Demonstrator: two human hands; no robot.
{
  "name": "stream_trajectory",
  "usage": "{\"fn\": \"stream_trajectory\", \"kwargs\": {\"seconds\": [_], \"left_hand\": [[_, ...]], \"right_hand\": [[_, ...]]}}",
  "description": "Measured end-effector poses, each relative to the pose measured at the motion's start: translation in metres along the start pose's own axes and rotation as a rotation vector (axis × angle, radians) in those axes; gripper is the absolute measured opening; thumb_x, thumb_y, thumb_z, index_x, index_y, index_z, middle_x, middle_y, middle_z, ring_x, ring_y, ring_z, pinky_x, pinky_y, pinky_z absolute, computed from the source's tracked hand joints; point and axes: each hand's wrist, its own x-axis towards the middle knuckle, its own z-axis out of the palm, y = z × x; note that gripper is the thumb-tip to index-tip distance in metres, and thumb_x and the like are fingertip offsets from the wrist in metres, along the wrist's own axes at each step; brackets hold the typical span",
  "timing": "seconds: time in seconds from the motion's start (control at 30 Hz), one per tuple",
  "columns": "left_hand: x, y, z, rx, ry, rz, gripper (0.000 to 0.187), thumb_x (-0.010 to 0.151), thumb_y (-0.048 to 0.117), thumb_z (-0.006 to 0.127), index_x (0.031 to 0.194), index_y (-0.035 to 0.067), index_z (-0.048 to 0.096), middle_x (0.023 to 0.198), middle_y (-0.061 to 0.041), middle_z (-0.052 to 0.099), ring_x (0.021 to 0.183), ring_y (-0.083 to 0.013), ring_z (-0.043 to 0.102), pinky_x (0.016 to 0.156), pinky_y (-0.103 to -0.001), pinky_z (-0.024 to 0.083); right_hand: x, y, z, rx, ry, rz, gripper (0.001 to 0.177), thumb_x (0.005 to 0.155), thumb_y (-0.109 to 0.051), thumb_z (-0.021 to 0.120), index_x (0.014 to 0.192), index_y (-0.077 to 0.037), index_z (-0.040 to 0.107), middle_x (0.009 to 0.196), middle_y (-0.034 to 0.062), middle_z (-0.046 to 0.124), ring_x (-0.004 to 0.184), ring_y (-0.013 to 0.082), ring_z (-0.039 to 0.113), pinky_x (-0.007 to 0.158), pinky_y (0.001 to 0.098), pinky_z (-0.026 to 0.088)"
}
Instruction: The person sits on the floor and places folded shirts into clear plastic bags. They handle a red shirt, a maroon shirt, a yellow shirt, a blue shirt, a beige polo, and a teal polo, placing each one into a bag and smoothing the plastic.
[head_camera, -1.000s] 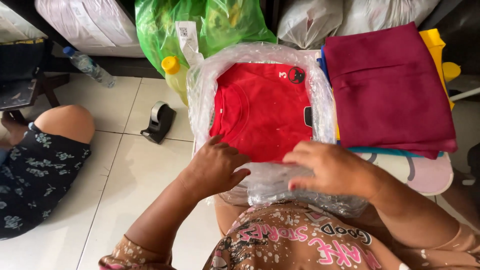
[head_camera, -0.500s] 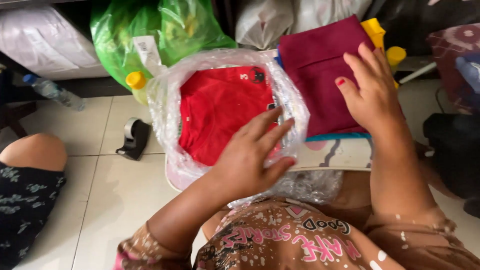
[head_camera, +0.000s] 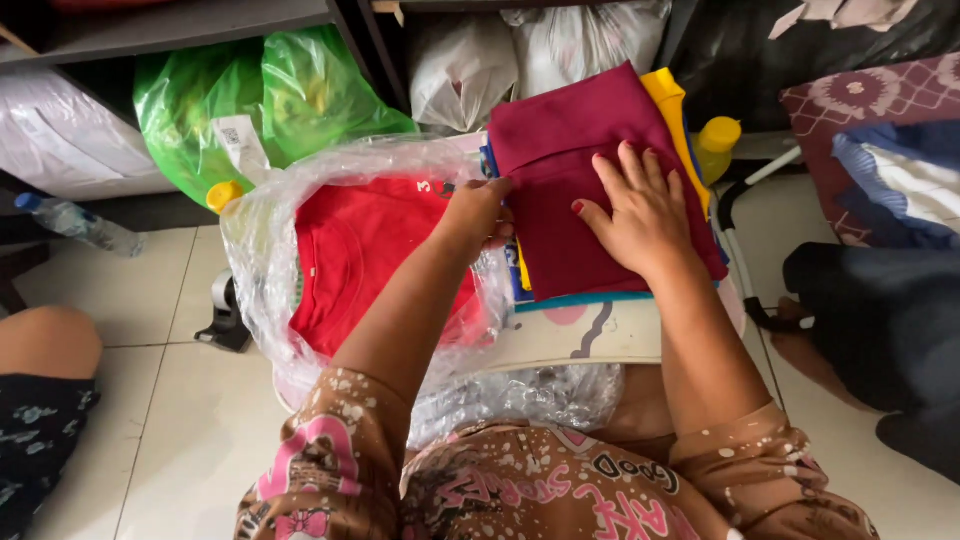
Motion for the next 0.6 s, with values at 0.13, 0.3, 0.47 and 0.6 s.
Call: {"fn": "stream_trajectory", "kwargs": {"seconds": [0.13, 0.3, 0.47, 0.6], "left_hand": [[0.005, 0.005, 0.011, 0.102, 0.009, -0.062, 0.054, 0.082, 0.051, 0.077, 0.112, 0.007, 0.069, 0.068, -0.012, 0.067, 0.046, -0.0254, 0.07, 0.039, -0.039, 0.061], [-0.027, 0.061, 0.028, 0.698, -0.059, 0.351, 0.059, 0.078, 0.074, 0.065, 0.088, 0.017, 0.077, 0.061, -0.002, 0.069, 0.059, -0.0204, 0.074, 0.061, -0.037, 0.061], [-0.043, 0.091, 0.058, 1.274, -0.075, 0.871, 0.035, 0.087, 0.039, 0.066, 0.094, 0.008, 0.077, 0.086, -0.015, 0.075, 0.086, -0.0379, 0.075, 0.071, -0.048, 0.064], [-0.032, 0.079, 0.062, 1.09, 0.097, 0.954, 0.037, 0.092, 0.038, 0.063, 0.089, 0.003, 0.073, 0.088, -0.015, 0.075, 0.067, -0.0357, 0.071, 0.062, -0.045, 0.057]], "right_hand": [[-0.002, 0.001, 0.001, 0.016, -0.006, -0.002, 0.069, 0.103, -0.055, 0.043, 0.161, -0.019, 0.034, 0.171, 0.0158, 0.02, 0.157, 0.0401, 0.016, 0.123, 0.0632, 0.012], [-0.006, 0.002, 0.001, 0.144, 0.046, -0.011, 0.064, 0.106, -0.049, 0.045, 0.16, -0.015, 0.039, 0.171, 0.0172, 0.02, 0.157, 0.0395, 0.014, 0.123, 0.0626, 0.007], [-0.011, -0.006, -0.006, 0.119, 0.038, -0.009, 0.061, 0.107, -0.041, 0.047, 0.157, -0.007, 0.042, 0.171, 0.0173, 0.018, 0.157, 0.0393, 0.013, 0.124, 0.0603, 0.005], [-0.012, -0.007, -0.006, 0.073, 0.027, 0.002, 0.065, 0.106, -0.047, 0.045, 0.157, -0.007, 0.041, 0.171, 0.016, 0.019, 0.157, 0.0384, 0.014, 0.125, 0.0598, 0.006]]}}
